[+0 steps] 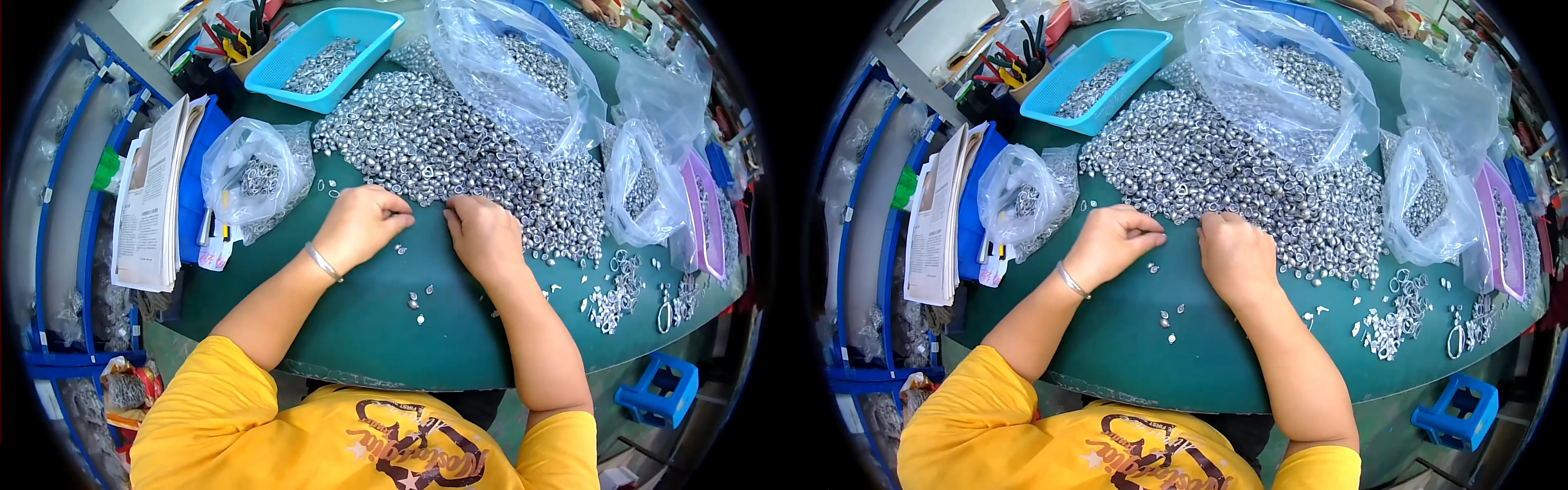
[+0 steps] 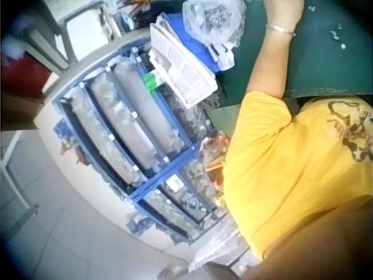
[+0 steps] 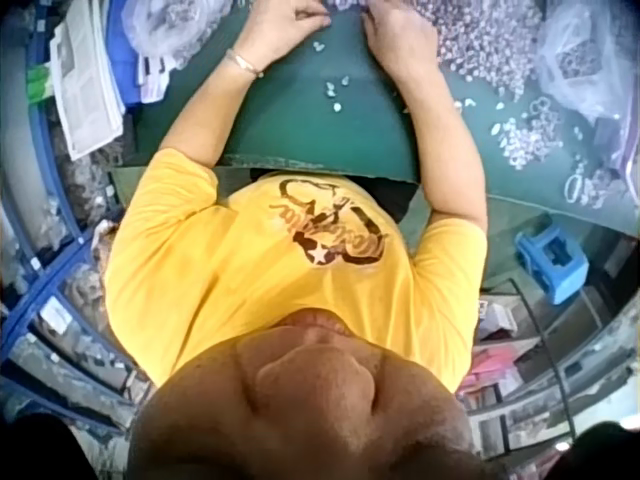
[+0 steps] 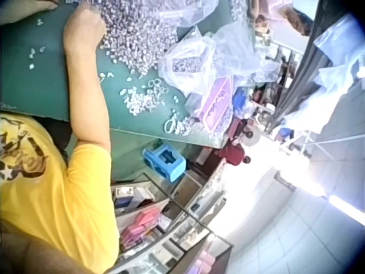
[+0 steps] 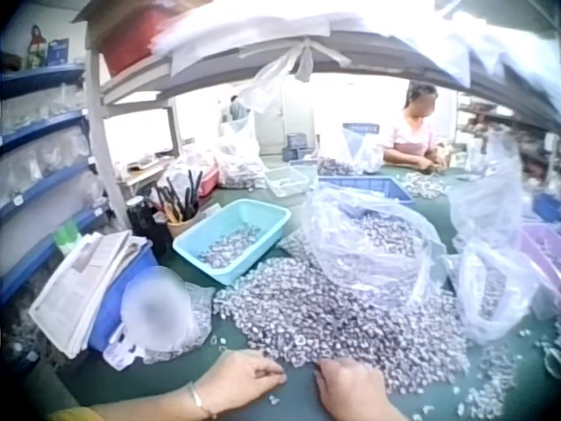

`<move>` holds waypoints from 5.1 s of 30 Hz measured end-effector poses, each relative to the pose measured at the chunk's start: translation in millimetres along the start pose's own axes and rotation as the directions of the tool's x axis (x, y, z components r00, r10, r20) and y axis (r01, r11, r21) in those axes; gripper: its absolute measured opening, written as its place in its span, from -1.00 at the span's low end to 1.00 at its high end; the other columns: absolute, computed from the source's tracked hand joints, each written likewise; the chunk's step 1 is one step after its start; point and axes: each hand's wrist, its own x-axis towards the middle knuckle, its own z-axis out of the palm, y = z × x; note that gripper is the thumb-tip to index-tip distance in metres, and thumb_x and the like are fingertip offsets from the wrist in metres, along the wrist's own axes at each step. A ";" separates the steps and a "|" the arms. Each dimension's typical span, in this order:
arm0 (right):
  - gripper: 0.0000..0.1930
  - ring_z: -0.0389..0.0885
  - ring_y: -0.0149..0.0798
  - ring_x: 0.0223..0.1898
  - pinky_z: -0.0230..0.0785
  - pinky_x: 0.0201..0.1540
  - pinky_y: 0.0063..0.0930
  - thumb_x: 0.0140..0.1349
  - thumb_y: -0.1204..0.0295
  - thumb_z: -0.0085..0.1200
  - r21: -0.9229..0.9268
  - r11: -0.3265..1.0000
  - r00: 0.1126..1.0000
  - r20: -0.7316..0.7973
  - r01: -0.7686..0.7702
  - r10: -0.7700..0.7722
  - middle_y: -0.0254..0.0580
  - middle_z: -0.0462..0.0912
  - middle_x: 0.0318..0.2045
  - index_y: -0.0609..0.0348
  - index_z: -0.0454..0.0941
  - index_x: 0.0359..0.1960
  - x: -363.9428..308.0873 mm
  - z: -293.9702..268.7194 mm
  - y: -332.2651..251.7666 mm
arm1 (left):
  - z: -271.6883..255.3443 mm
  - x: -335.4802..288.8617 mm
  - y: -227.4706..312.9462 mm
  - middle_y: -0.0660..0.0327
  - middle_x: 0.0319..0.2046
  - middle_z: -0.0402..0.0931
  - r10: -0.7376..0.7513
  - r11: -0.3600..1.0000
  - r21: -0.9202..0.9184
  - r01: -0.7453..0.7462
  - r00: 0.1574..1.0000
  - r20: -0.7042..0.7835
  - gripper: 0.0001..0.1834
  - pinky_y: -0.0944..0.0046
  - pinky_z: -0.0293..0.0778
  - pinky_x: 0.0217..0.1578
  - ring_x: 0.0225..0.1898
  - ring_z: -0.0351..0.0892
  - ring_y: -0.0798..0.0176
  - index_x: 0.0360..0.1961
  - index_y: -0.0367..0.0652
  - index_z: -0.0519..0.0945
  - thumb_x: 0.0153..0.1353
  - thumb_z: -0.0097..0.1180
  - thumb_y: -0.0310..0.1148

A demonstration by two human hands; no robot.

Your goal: The person sorts metal clips by hand, picking them up from a large pile on the table and placing them into a blue bin and plastic bags.

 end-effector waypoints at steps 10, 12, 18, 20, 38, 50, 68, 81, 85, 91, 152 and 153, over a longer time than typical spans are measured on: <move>-0.95 0.15 -0.57 -0.76 -0.09 -0.76 -0.67 0.07 0.54 -0.02 0.922 -0.304 0.915 0.319 -0.240 0.245 -0.41 0.32 -0.72 0.24 0.46 -0.50 4.7 -34.5 20.0 | 7.5 -2.0 -12.3 0.18 -0.58 0.48 0.263 0.945 0.219 -0.245 0.963 -0.061 -0.91 0.30 0.41 -0.47 -0.53 0.50 0.24 -0.44 -0.18 0.64 -0.02 0.20 -0.45; -0.90 0.26 -0.54 -0.70 0.03 -0.71 -0.67 0.08 0.49 0.04 0.917 -0.032 0.894 0.394 -0.397 0.214 -0.36 0.39 -0.72 0.28 0.52 -0.49 2.6 -29.8 22.3 | 7.1 -2.2 -9.7 0.24 -0.60 0.48 0.175 0.983 0.076 -0.170 0.982 -0.065 -0.92 0.32 0.40 -0.47 -0.54 0.49 0.32 -0.43 -0.20 0.63 0.00 0.20 -0.45; -0.87 0.60 -0.15 -0.50 0.44 -0.40 -0.34 0.08 0.40 0.09 0.246 0.960 0.990 -0.069 0.135 -0.122 -0.12 0.62 -0.50 0.16 0.62 -0.41 6.9 -2.2 -9.2 | -22.4 5.9 -21.7 0.35 -0.60 0.38 -0.152 0.170 -0.936 0.309 0.946 0.285 -0.88 0.59 0.03 -0.77 -0.68 0.17 0.58 -0.36 -0.23 0.48 0.13 0.06 -0.39; -0.87 0.58 -0.04 -0.45 0.45 -0.39 -0.27 0.07 0.39 0.07 0.118 0.984 0.991 0.010 0.134 -0.136 -0.09 0.62 -0.47 0.16 0.60 -0.43 12.6 -0.1 -14.4 | -25.6 5.5 -18.5 0.34 -0.60 0.34 -0.224 0.133 -0.944 0.303 0.937 0.269 -0.90 0.58 0.04 -0.77 -0.70 0.15 0.55 -0.39 -0.21 0.43 0.15 -0.02 -0.41; -0.86 0.57 -0.05 -0.50 0.43 -0.40 -0.20 0.05 0.35 0.10 -0.069 0.975 0.975 0.071 0.213 -0.209 -0.10 0.58 -0.51 0.16 0.54 -0.50 22.3 10.1 -16.3 | 6.4 3.6 -14.8 0.08 -0.52 0.52 0.174 0.942 0.308 -0.134 0.979 -0.104 -0.87 0.11 0.44 -0.35 -0.39 0.52 0.02 -0.52 -0.21 0.59 0.01 0.17 -0.36; -0.85 0.42 -0.49 -0.64 0.25 -0.59 -0.59 0.09 0.45 0.09 0.581 0.794 0.982 0.052 -0.180 0.184 -0.33 0.53 -0.67 0.31 0.60 -0.46 21.2 -8.2 -7.5 | -19.8 13.3 -33.3 0.37 -0.59 0.24 0.027 -0.222 -0.915 0.337 0.940 0.339 -0.84 0.55 0.02 -0.76 -0.65 0.15 0.55 -0.38 -0.19 0.44 0.25 -0.07 -0.32; -0.85 0.45 -0.50 -0.59 0.32 -0.52 -0.63 0.06 0.44 0.14 0.658 0.726 0.958 0.288 -0.199 0.002 -0.35 0.57 -0.60 0.29 0.62 -0.42 -1.0 -13.8 -18.5 | -7.6 -35.7 -16.2 0.14 -0.54 0.50 0.176 0.974 0.132 -0.185 0.982 0.075 -0.85 0.25 0.43 -0.38 -0.45 0.51 0.16 -0.36 -0.16 0.64 -0.02 0.21 -0.44; -0.85 0.37 -0.49 -0.66 0.16 -0.63 -0.60 0.10 0.44 0.06 0.891 0.243 0.914 0.403 -0.383 -0.036 -0.37 0.48 -0.65 0.30 0.56 -0.49 3.3 -17.0 -6.7 | -12.5 -31.3 -15.1 0.44 -0.56 0.46 -0.122 0.931 -0.355 0.088 0.990 -0.073 -0.89 0.49 0.30 -0.50 -0.55 0.28 0.58 -0.37 -0.23 0.63 0.05 0.21 -0.45; -0.84 0.31 -0.54 -0.71 0.08 -0.69 -0.67 0.09 0.45 0.11 0.842 0.263 0.872 0.490 -0.471 -0.008 -0.38 0.49 -0.68 0.35 0.58 -0.51 4.1 -43.5 2.8 | -18.2 -33.6 -16.0 0.34 -0.60 0.42 -0.002 0.994 -0.110 -0.014 0.989 -0.145 -0.89 0.45 0.28 -0.52 -0.59 0.29 0.50 -0.38 -0.21 0.63 0.00 0.22 -0.50; -0.87 0.58 -0.13 -0.47 0.42 -0.38 -0.36 -0.10 0.46 0.22 0.368 0.910 0.797 0.483 0.192 -0.363 -0.13 0.61 -0.54 0.13 0.64 -0.44 -8.8 -45.4 -17.8 | -19.9 -34.8 -24.7 0.18 -0.61 0.38 0.182 0.975 0.160 -0.157 0.971 -0.157 -0.87 0.35 0.33 -0.52 -0.61 0.35 0.28 -0.39 -0.21 0.63 -0.03 0.22 -0.49; -0.90 0.08 -0.65 -0.79 -0.17 -0.78 -0.72 0.16 0.50 0.08 0.867 -0.050 0.868 0.496 -0.495 0.017 -0.51 0.26 -0.75 0.23 0.44 -0.45 -3.4 -26.7 -9.6 | -55.6 -16.6 -40.1 0.42 -0.65 0.18 -0.209 -0.041 -0.977 0.209 0.955 0.212 -0.92 0.57 -0.01 -0.75 -0.70 0.09 0.56 -0.33 -0.22 0.45 0.18 0.00 -0.44; -0.90 0.08 -0.65 -0.79 -0.17 -0.78 -0.71 0.16 0.50 0.08 0.867 -0.053 0.868 0.496 -0.495 0.018 -0.51 0.26 -0.75 0.23 0.44 -0.45 -3.5 -26.7 -9.9 | -57.8 -16.2 -37.3 0.41 -0.65 0.21 -0.312 -0.087 -0.974 0.207 0.923 0.224 -0.94 0.58 -0.02 -0.75 -0.71 0.10 0.57 -0.40 -0.20 0.45 0.15 0.03 -0.45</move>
